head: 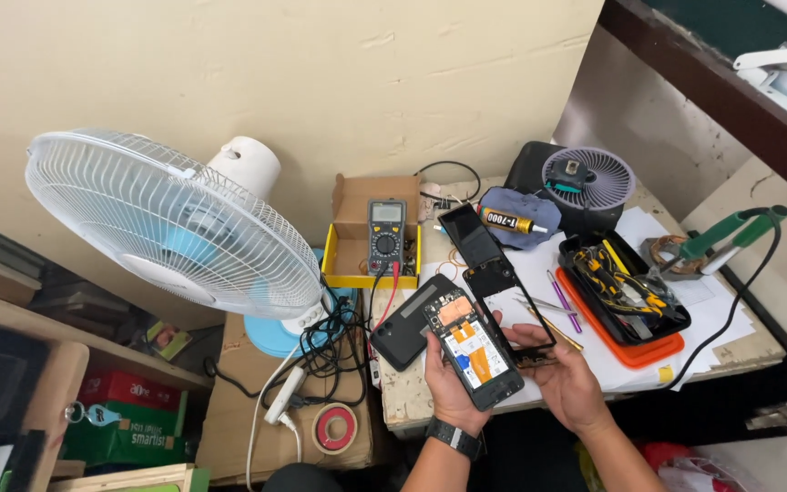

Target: The person disassembles a smartphone by removing the back cover and using a metal prying tool to detach internal components. They carefully lift and separate the battery and other parts from the phone's chassis while working at a cluttered desk.

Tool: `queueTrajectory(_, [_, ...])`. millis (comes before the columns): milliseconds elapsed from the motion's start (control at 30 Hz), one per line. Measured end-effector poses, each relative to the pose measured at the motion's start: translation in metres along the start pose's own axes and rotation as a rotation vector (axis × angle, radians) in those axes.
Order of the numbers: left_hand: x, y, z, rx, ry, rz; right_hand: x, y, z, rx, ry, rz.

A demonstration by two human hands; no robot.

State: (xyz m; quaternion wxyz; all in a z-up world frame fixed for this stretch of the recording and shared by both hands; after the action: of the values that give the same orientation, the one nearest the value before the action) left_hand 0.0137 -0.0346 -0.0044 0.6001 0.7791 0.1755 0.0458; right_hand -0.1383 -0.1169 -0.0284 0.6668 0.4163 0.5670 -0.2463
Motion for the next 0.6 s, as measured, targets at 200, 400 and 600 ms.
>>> queueTrajectory(200, [0.0,0.006,-0.004,0.0,-0.004,-0.003,0.002,0.001,-0.002,0.08,0.073,-0.016])
queueTrajectory(400, [-0.001,-0.002,-0.001,-0.06,-0.029,-0.012,-0.005,0.006,-0.001,0.112,0.084,-0.043])
queueTrajectory(600, [-0.001,0.001,-0.004,-0.055,-0.021,-0.018,-0.006,0.008,0.001,0.157,0.053,-0.009])
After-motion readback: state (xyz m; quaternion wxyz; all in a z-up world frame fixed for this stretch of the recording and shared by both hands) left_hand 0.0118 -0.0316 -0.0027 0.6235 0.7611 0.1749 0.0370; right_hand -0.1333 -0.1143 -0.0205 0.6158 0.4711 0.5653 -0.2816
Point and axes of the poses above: each hand's wrist, its own z-axis towards the middle knuckle, its own y-axis out of the palm, x = y × z, the point moved 5 cm from there along z, towards the middle knuckle, and after that the axes turned 13 degrees about -z, right-handed, at the moved point
